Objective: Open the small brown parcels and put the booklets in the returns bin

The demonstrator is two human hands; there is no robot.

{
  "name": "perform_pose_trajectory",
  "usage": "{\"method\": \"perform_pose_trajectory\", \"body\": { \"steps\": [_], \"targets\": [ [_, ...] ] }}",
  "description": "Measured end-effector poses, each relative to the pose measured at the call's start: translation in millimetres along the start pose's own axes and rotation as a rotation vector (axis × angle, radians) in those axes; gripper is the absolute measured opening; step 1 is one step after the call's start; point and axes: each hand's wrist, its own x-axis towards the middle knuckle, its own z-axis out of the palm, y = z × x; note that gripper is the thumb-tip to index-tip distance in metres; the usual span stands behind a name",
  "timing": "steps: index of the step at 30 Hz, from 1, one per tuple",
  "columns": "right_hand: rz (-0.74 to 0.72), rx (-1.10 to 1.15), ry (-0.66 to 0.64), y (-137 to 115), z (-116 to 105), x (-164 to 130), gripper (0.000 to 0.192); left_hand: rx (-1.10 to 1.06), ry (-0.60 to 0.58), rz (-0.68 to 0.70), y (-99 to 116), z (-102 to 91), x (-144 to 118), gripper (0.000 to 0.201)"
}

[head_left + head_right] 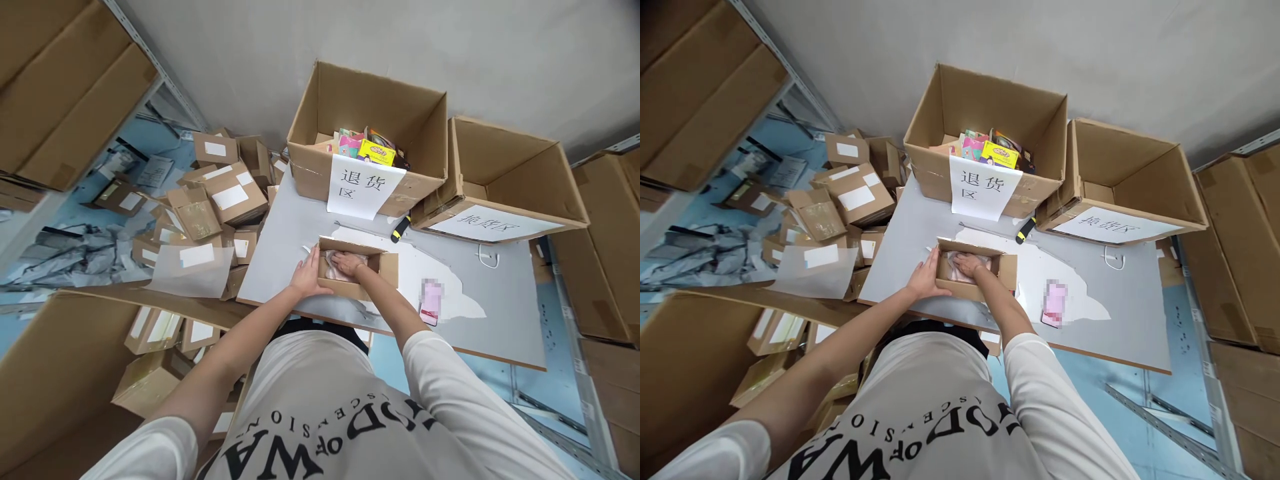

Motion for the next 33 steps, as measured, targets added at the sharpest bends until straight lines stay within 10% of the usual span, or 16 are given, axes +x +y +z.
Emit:
{"method": "perform_pose_trajectory", "body": {
  "steps": [8,22,33],
  "targets": [
    [-0.186,-0.132,0.011,8,10,15,0.038,0.013,-0.012,-0.045,4,-3.0,0,0.139],
    [-0.065,-0.12,-0.093,-24,-25,28,0.034,0.071,-0.02,-0.171,17,-1.5,-1,0.129],
    [0.172,-0.025,0.062,-17,-65,-59,0.025,0.042,-0.017,-0.142,15,-1.1,-3,0.135]
  ]
}}
